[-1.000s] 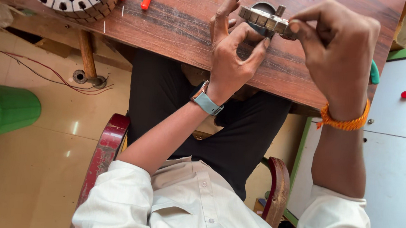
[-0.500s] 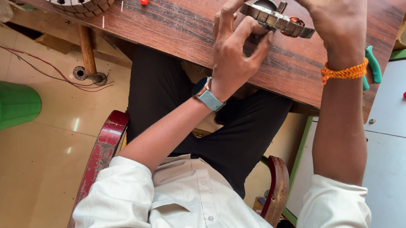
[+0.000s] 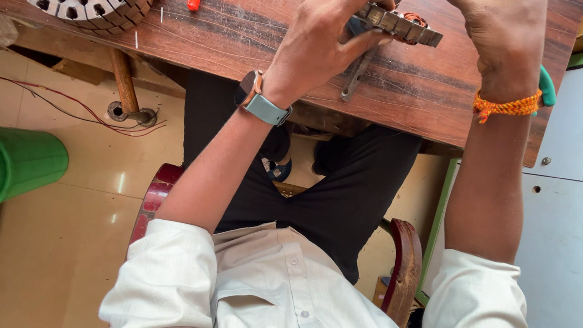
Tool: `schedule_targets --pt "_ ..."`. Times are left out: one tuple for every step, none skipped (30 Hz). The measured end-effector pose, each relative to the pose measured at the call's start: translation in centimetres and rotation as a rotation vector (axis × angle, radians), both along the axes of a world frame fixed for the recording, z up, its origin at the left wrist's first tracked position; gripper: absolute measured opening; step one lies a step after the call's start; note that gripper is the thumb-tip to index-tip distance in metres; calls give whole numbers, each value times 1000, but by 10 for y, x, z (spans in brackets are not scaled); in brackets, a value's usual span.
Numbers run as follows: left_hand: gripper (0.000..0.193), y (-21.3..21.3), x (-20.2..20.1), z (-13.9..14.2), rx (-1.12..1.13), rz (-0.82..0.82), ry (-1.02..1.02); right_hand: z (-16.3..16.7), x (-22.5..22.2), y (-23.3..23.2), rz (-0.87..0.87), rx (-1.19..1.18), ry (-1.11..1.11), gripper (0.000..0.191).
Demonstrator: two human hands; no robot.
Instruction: The person works on a small electrical component clamped to a workbench, using fingers and a thin tool to adjust internal parts. The person repeatedly repositions the component and manipulates wires or contacts within it.
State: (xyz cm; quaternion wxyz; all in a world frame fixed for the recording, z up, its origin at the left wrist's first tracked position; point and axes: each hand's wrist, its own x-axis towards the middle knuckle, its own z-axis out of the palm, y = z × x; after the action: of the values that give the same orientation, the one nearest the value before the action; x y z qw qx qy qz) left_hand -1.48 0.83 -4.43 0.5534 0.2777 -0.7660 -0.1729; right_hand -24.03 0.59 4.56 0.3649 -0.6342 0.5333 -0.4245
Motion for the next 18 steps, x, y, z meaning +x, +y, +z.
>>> schedule_targets --pt "39 1 -1 0 10 6 0 4 1 5 -51 37 29 14" --pt "38 1 -1 0 20 14 2 9 1 11 -100 75 60 15" --pt "38 1 -2 -1 29 24 5 16 1 17 -91 30 163 17" --pt "39 1 -2 -1 16 28 21 23 1 21 -83 -22 250 16" --pt "40 0 -2 -2 3 31 37 31 1 26 -86 -58 317 15" --pt "41 0 -2 -3 -7 33 51 39 1 32 -63 -46 313 14" --pt "41 -1 -3 -4 32 19 52 47 2 36 -41 -33 307 13" --pt "41 -1 -4 -4 70 2 52 54 2 39 -20 -19 303 12" --pt "40 -1 -5 -5 108 -19 52 61 4 43 5 2 291 11" --pt "40 -1 -5 -4 98 -17 44 65 6 46 28 24 283 10" --pt "39 -1 -6 -4 88 -15 36 69 8 49 55 47 276 9" --pt "38 0 -6 -3 76 -11 28 71 12 51 69 58 270 8" --pt "37 0 -7 -2 74 0 17 71 15 54 83 69 268 7" --pt "36 0 -7 -1 73 14 5 71 20 57 92 78 267 7" --pt "35 1 -6 0 72 31 -7 69 25 62 85 74 277 6" --pt "36 1 -5 1 69 37 -13 67 30 65 71 72 284 6" --pt "36 1 -5 1 64 44 -18 64 35 68 60 72 292 6" --pt "37 1 -4 2 60 51 -21 60 41 73 34 40 336 6"
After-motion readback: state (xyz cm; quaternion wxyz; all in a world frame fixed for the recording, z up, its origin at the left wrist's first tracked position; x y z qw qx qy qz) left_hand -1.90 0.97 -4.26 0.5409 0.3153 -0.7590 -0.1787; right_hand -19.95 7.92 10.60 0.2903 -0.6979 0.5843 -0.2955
